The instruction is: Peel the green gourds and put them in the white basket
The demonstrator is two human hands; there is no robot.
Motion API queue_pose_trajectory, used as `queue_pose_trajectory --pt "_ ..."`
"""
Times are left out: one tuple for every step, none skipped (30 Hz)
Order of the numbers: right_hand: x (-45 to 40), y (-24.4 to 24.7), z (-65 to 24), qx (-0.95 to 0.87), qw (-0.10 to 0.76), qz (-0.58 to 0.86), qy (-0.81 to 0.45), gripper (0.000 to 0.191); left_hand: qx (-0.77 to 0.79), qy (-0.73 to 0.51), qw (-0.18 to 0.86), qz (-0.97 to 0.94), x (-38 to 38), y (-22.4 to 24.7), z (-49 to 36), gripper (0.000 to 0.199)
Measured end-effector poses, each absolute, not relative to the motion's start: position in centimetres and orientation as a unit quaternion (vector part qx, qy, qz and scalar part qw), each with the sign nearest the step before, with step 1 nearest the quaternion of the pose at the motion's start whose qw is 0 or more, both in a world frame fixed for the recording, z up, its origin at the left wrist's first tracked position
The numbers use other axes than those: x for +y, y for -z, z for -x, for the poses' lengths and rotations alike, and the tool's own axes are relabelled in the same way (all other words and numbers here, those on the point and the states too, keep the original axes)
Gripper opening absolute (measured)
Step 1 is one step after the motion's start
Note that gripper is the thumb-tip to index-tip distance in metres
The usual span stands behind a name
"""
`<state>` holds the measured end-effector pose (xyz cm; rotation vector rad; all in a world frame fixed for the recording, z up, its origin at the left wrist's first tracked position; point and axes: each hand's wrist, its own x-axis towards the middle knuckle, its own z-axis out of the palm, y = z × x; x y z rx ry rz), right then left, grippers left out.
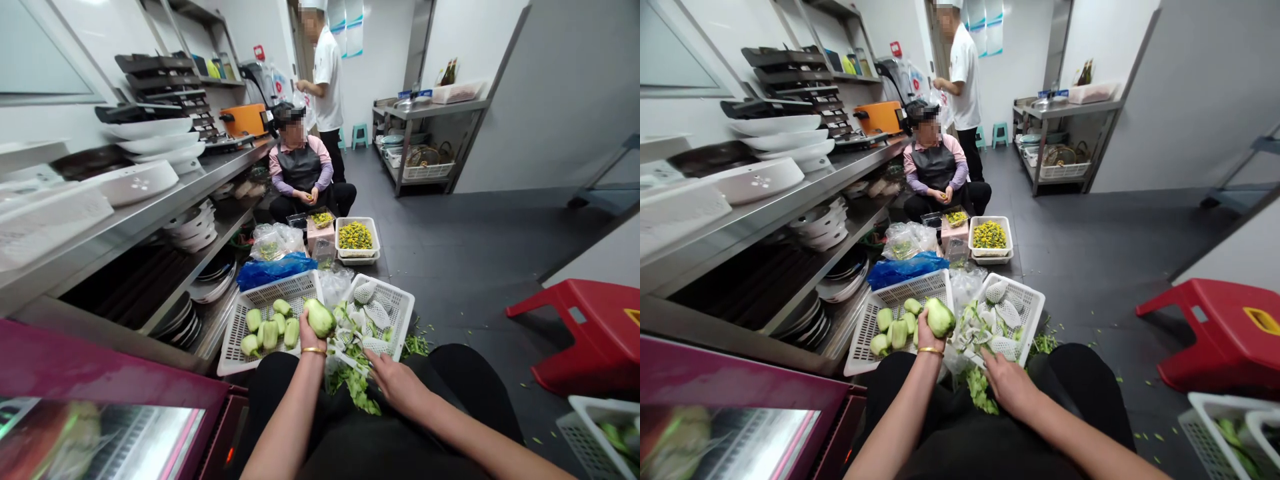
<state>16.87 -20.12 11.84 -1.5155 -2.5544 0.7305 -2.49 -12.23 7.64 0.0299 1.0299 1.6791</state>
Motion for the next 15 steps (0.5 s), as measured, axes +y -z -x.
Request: queue_pose_trajectory --pt "-19.8 -11.9 -16.9 -0.83 0.071 0.492 -0.253 0.046 0.432 -0.715 0.551 0.007 -12.4 -8.0 2.2 0.027" --pt "-19.3 -12.0 -16.7 -0.826 0.106 0.486 -0.266 0.046 0.427 -0.719 0.548 0.017 -12.5 -8.3 1.9 0.025" --pt "-18.9 -12.3 -16.3 -0.821 0.138 0.479 -0.278 0.045 0.422 -0.72 0.55 0.019 -12.6 -8.5 1.6 0.024" --pt "-18.6 -12.5 -15.8 -0.817 0.162 0.473 -0.287 0.045 0.418 -0.718 0.556 0.017 -12.7 -8.8 1.2 0.024" --pt "-18.5 -12.5 -15.2 -0.813 0.176 0.471 -0.293 0.045 0.416 -0.716 0.561 0.014 -12.7 -9.0 1.0 0.024" --pt "-18.7 -12.4 -14.8 -0.81 0.176 0.472 -0.3 0.046 0.416 -0.714 0.563 0.014 -12.7 -9.2 0.9 0.025" --pt "-19.1 -12.2 -14.5 -0.808 0.164 0.474 -0.308 0.046 0.418 -0.714 0.562 0.018 -12.6 -9.3 0.8 0.026" --pt "-19.7 -11.8 -14.6 -0.808 0.141 0.475 -0.32 0.046 0.421 -0.716 0.556 0.026 -12.5 -9.4 1.0 0.026" --pt "-20.4 -11.4 -14.9 -0.807 0.116 0.474 -0.334 0.047 0.424 -0.721 0.547 0.038 -12.4 -9.6 1.2 0.026" --pt "-21.0 -11.0 -15.4 -0.805 0.095 0.471 -0.348 0.046 0.42 -0.725 0.543 0.048 -12.3 -9.7 1.6 0.025" --pt "-21.5 -10.7 -16.1 -0.801 0.087 0.471 -0.36 0.046 0.406 -0.729 0.549 0.05 -12.4 -9.8 2.0 0.026" --pt "-21.7 -10.6 -17.0 -0.794 0.094 0.473 -0.369 0.046 0.381 -0.729 0.567 0.046 -12.6 -9.8 2.4 0.028" --pt "-21.7 -10.6 -17.9 -0.786 0.11 0.478 -0.375 0.045 0.349 -0.723 0.596 0.032 -12.9 -9.7 2.8 0.031" --pt "-21.5 -10.8 -18.7 -0.778 0.127 0.484 -0.379 0.045 0.316 -0.706 0.634 0.012 -13.3 -9.5 3.2 0.036" --pt "-21.1 -11.1 -19.4 -0.772 0.137 0.487 -0.384 0.044 0.294 -0.679 0.673 -0.008 -13.8 -9.2 3.5 0.042"
